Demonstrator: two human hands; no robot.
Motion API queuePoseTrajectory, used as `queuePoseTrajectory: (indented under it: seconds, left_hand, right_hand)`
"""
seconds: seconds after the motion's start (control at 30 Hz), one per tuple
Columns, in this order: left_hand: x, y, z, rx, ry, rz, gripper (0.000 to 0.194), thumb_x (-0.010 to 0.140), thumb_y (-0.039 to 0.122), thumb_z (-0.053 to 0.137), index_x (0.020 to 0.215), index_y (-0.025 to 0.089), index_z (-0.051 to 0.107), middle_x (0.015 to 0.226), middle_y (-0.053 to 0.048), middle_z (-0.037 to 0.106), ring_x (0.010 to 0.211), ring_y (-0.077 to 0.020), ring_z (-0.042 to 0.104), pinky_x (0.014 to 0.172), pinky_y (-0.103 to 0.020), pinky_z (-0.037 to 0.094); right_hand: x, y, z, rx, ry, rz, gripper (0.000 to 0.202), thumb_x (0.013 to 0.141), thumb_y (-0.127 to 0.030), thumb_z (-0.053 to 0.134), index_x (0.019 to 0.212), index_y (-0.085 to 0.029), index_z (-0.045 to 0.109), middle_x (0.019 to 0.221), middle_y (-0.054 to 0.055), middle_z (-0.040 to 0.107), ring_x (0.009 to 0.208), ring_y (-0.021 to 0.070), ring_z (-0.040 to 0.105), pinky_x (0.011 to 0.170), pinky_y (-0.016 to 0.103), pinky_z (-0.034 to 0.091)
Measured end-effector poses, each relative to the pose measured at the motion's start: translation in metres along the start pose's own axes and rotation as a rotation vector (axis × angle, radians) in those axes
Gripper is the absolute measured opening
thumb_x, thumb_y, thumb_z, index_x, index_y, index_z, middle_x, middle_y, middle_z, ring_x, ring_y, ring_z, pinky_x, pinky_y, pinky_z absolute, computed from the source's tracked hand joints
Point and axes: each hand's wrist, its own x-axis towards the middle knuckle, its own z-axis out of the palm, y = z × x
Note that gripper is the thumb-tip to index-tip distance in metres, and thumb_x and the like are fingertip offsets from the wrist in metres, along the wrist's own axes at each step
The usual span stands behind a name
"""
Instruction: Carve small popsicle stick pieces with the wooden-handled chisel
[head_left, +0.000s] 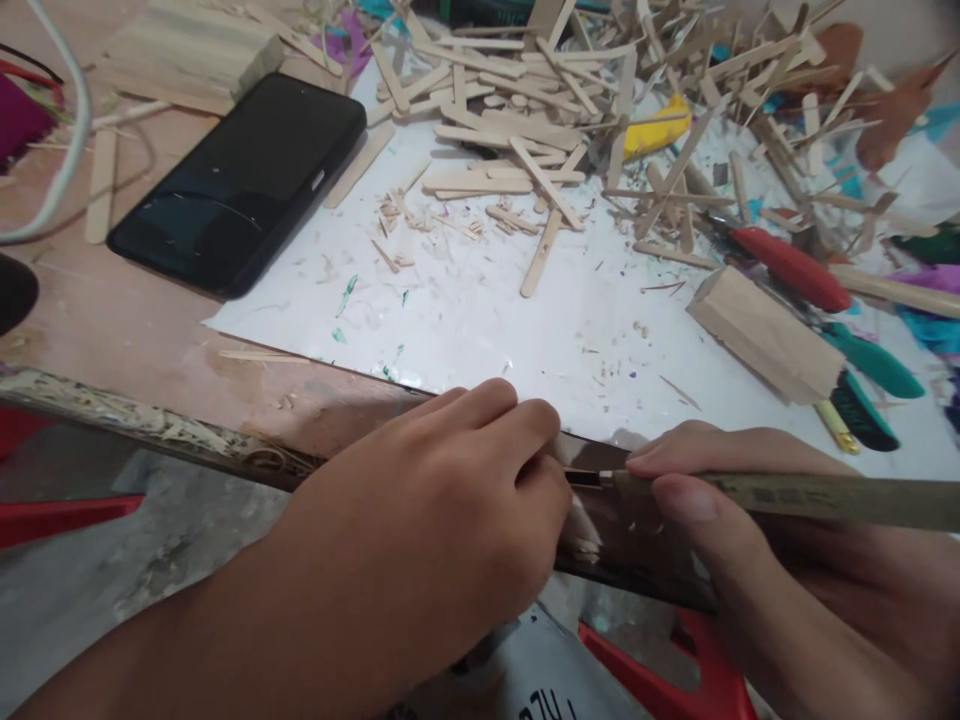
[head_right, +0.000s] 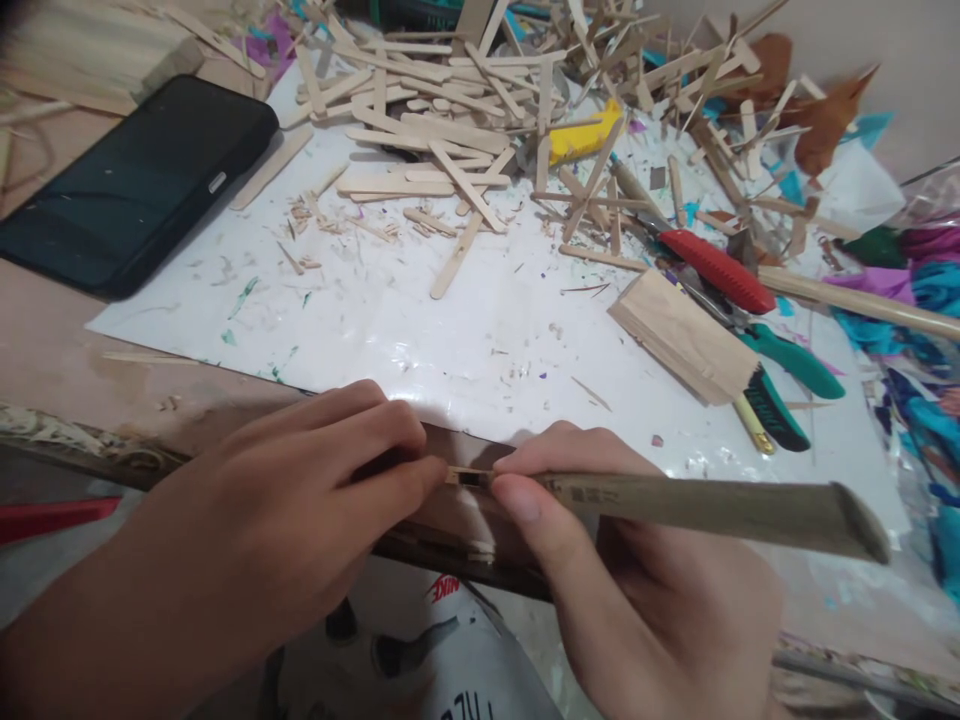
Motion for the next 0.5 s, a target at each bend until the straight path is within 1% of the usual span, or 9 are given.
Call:
queuePoseTrajectory:
  seconds: [0.1, 0.2, 0.27, 0.37, 0.5]
  left_hand:
    - [0.0005, -0.0008, -0.0008, 0.009, -0.006, 0.008, 0.014, 0.107, 0.006, 0.07, 0.11, 0.015, 0.081, 0.109, -0.005, 0.073, 0.103, -0.0264, 0.063, 0.09, -0.042, 0.057]
    - [0.0018, -0.0007, 0.0003, 0.019, 0.006, -0.004, 0.017, 0.107, 0.005, 0.067, 0.109, 0.016, 0.08, 0.108, -0.005, 0.073, 0.102, -0.0264, 0.063, 0.088, -0.042, 0.056]
    - [0.0022, -0.0002, 0.0016, 0.017, 0.013, -0.007, 0.016, 0.107, 0.006, 0.067, 0.106, 0.016, 0.079, 0.107, -0.005, 0.072, 0.1, -0.0264, 0.063, 0.087, -0.041, 0.056]
    - [0.0015, 0.0, 0.0032, 0.012, 0.013, -0.006, 0.014, 0.106, 0.007, 0.068, 0.104, 0.017, 0.078, 0.107, -0.006, 0.072, 0.101, -0.0264, 0.063, 0.088, -0.041, 0.056]
    - [0.0006, -0.0007, 0.0026, 0.034, 0.02, 0.01, 0.017, 0.104, 0.004, 0.068, 0.109, 0.014, 0.081, 0.107, -0.006, 0.073, 0.103, -0.0266, 0.063, 0.091, -0.041, 0.057]
  right_hand:
    - [0.0001, 0.0001, -0.0013, -0.013, -0.011, -0.029, 0.008, 0.109, -0.03, 0.073, 0.107, -0.037, 0.077, 0.09, -0.008, 0.082, 0.073, 0.0113, 0.08, 0.067, 0.014, 0.065]
    - [0.0008, 0.001, -0.0014, -0.01, 0.002, -0.022, 0.008, 0.109, -0.03, 0.073, 0.106, -0.036, 0.078, 0.093, -0.008, 0.084, 0.075, 0.0101, 0.081, 0.07, 0.012, 0.065]
    - [0.0008, 0.0017, -0.0007, -0.002, 0.008, -0.014, 0.009, 0.11, -0.031, 0.073, 0.106, -0.036, 0.08, 0.093, -0.007, 0.084, 0.076, 0.0114, 0.081, 0.071, 0.014, 0.066]
    - [0.0, 0.0022, 0.0006, -0.019, 0.012, -0.022, 0.009, 0.109, -0.03, 0.074, 0.106, -0.036, 0.08, 0.091, -0.006, 0.084, 0.073, 0.0137, 0.081, 0.066, 0.017, 0.067]
    - [0.001, 0.0025, 0.0014, 0.001, -0.023, -0.032, 0.009, 0.108, -0.029, 0.074, 0.109, -0.036, 0.079, 0.092, -0.005, 0.084, 0.073, 0.0155, 0.081, 0.064, 0.02, 0.067]
